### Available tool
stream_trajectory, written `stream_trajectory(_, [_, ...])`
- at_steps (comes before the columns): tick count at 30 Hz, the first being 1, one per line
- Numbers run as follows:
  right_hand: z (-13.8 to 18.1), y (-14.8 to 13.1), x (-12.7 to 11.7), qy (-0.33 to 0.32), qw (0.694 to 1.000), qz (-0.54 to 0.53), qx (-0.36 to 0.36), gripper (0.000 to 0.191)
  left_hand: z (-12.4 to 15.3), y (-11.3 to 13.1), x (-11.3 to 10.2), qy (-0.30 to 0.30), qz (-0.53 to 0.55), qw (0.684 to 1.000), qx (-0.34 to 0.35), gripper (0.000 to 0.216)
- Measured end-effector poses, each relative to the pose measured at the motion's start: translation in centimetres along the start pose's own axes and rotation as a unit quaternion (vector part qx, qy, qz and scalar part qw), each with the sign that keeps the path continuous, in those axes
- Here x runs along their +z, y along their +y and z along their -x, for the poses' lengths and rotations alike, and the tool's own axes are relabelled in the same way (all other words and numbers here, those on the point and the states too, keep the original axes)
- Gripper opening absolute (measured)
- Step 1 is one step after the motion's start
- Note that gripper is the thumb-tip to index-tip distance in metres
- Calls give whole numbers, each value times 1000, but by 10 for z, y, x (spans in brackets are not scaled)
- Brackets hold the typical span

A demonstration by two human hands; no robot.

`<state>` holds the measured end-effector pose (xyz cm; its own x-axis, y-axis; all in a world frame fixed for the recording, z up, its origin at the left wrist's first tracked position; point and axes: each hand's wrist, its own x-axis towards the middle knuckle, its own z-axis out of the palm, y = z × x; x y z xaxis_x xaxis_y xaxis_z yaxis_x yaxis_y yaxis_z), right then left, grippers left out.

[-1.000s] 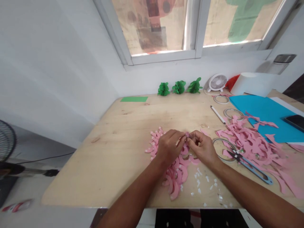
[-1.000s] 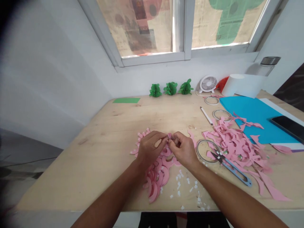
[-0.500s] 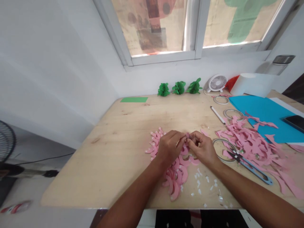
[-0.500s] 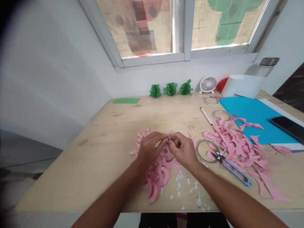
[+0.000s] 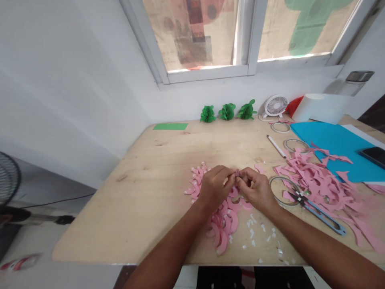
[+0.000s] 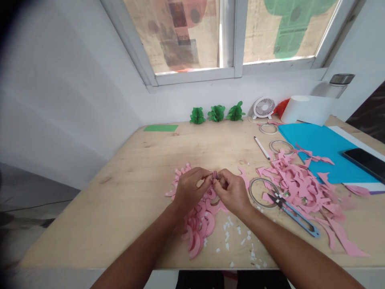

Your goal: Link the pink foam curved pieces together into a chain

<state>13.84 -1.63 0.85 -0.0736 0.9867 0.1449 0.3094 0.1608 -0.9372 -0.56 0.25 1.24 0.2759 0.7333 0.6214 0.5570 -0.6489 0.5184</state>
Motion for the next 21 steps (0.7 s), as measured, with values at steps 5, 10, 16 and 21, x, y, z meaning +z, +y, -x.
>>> stream_trajectory(5, [-2, 1, -1, 10, 1000, -6, -1, 16, -1, 0, -1, -16, 19, 1000, -13, 16])
stream_trajectory(10, [-2, 1, -2, 18, 999, 31, -24, 12, -2, 0, -2, -27, 36, 999, -22, 15])
stream_trajectory(16, [1, 1, -2, 14, 998, 53, -28, 11, -1, 1, -1, -24, 28, 999, -33, 14])
stream_trajectory(21, [1, 2, -1, 5, 999, 30, -22, 11, -1, 2, 0, -14, 21, 999, -39, 13])
